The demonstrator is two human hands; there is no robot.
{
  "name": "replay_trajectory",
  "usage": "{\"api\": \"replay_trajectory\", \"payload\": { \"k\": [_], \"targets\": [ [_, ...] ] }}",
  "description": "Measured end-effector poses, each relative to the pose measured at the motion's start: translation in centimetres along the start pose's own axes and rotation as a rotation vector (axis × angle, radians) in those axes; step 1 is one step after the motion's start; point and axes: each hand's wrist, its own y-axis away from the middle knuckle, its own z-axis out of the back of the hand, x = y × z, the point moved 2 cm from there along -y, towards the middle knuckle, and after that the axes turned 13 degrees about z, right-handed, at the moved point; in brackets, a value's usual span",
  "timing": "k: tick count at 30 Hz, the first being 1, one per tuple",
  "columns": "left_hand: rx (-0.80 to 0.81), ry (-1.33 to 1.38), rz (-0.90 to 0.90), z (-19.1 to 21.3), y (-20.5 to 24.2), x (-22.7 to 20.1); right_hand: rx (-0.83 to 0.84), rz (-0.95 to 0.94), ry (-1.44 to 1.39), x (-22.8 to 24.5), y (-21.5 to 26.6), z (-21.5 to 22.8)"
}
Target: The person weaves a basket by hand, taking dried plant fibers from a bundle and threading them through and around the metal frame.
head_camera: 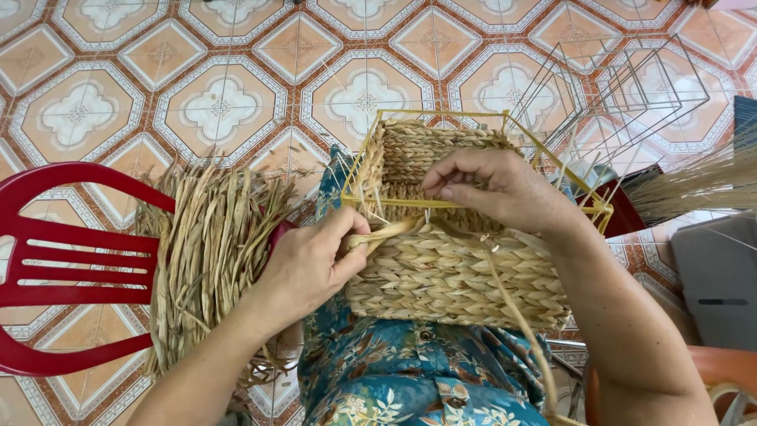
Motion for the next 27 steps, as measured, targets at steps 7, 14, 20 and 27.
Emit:
{"api": "replay_trajectory", "payload": {
  "k": [7, 14, 20, 27],
  "targets": [
    [-0.225, 0.153, -0.55, 1.7, 1.1, -2.0, -0.005, 0.016, 0.058, -0.2, 0.1, 0.1],
    [0.168, 0.164, 0.249, 2.3, 0.7, -0.5, 0.002, -0.072, 0.006, -0.3, 0.3, 0.1],
    [-0.03, 0.309, -0.399, 3.6, 1.9, -0.3, 0.017, -0.005, 0.033, -0.3, 0.0, 0.1],
    [0.266, 0.266, 0.124, 4.2, 3.2, 1.8, -0.053, -0.081, -0.066, 0.2, 0.5, 0.1]
  ]
}}
